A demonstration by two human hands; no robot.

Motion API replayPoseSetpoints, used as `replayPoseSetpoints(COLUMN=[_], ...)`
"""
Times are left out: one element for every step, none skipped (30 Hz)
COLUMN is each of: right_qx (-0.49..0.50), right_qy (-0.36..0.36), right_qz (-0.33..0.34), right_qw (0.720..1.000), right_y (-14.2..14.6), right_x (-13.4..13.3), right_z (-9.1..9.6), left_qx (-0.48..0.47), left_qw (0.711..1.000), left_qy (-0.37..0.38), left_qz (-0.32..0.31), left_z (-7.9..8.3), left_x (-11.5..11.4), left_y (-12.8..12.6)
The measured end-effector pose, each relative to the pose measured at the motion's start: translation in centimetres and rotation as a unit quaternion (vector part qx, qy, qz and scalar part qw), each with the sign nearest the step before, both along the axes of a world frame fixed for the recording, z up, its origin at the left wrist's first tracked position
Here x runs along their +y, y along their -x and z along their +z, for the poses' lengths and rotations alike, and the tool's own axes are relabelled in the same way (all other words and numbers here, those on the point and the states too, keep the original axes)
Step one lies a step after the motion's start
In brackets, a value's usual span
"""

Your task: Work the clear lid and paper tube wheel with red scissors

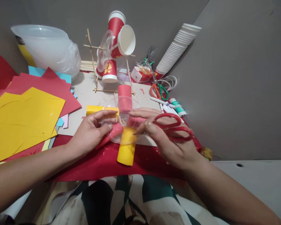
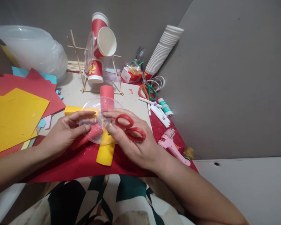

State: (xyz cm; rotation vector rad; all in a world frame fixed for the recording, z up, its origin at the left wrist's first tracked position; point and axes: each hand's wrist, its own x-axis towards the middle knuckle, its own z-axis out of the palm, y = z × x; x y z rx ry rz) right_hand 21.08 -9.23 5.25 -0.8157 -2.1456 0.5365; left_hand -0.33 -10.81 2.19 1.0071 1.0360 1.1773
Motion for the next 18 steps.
replayPoseSetpoints(right_qx=[-0.036, -0.072, -0.106, -0.134, -0.159, -0.177, -0.186, -0.185, -0.174, -0.153, -0.132, -0.117, -0.113, -0.118, -0.131, -0.146, -0.159, -0.170], right_qy=[-0.011, -0.024, -0.038, -0.048, -0.047, -0.035, -0.015, 0.013, 0.039, 0.050, 0.045, 0.031, 0.010, -0.015, -0.040, -0.064, -0.086, -0.098], right_qz=[0.005, 0.008, 0.007, 0.007, 0.014, 0.036, 0.068, 0.112, 0.152, 0.172, 0.170, 0.153, 0.125, 0.096, 0.072, 0.061, 0.065, 0.084], right_qw=[0.999, 0.997, 0.994, 0.990, 0.986, 0.983, 0.980, 0.976, 0.972, 0.972, 0.975, 0.981, 0.986, 0.988, 0.988, 0.985, 0.981, 0.977], right_y=[0.0, 0.1, 0.2, 0.3, 0.4, 0.4, 0.3, 0.2, 0.0, -0.2, -0.4, -0.5, -0.5, -0.4, -0.2, 0.1, 0.4, 0.8], right_x=[-0.2, -0.3, -0.5, -0.6, -0.8, -1.1, -1.4, -1.7, -1.9, -2.1, -2.1, -2.0, -1.7, -1.3, -0.9, -0.4, 0.0, 0.2], right_z=[0.3, 0.6, 0.7, 0.8, 0.9, 1.1, 1.3, 1.6, 1.9, 2.2, 2.3, 2.2, 2.0, 1.5, 1.0, 0.4, -0.1, -0.4], left_qx=[0.001, 0.001, 0.000, 0.000, -0.001, 0.000, 0.003, 0.007, 0.013, 0.018, 0.020, 0.018, 0.013, 0.008, 0.004, 0.001, -0.002, -0.007], left_qw=[1.000, 1.000, 1.000, 1.000, 1.000, 1.000, 1.000, 1.000, 1.000, 1.000, 1.000, 1.000, 1.000, 1.000, 1.000, 1.000, 1.000, 1.000], left_qy=[-0.001, -0.001, -0.001, -0.001, -0.001, -0.001, -0.002, -0.005, -0.007, -0.007, -0.007, -0.006, -0.004, -0.002, -0.001, -0.003, -0.005, -0.007], left_qz=[0.002, 0.003, 0.004, 0.004, 0.004, 0.005, 0.006, 0.007, 0.010, 0.012, 0.012, 0.010, 0.007, 0.003, -0.001, -0.004, -0.007, -0.009], left_z=[0.0, 0.0, 0.0, -0.1, -0.1, -0.2, -0.3, -0.4, -0.4, -0.5, -0.5, -0.6, -0.6, -0.6, -0.7, -0.8, -0.9, -1.0], left_x=[0.0, 0.0, 0.1, 0.1, 0.1, 0.1, 0.1, 0.1, 0.1, 0.1, 0.1, 0.1, 0.0, 0.0, 0.0, 0.0, 0.0, 0.0], left_y=[0.0, 0.0, 0.0, 0.0, 0.0, 0.0, 0.0, 0.0, 0.0, 0.0, 0.1, 0.1, 0.1, 0.1, 0.1, 0.2, 0.2, 0.2])
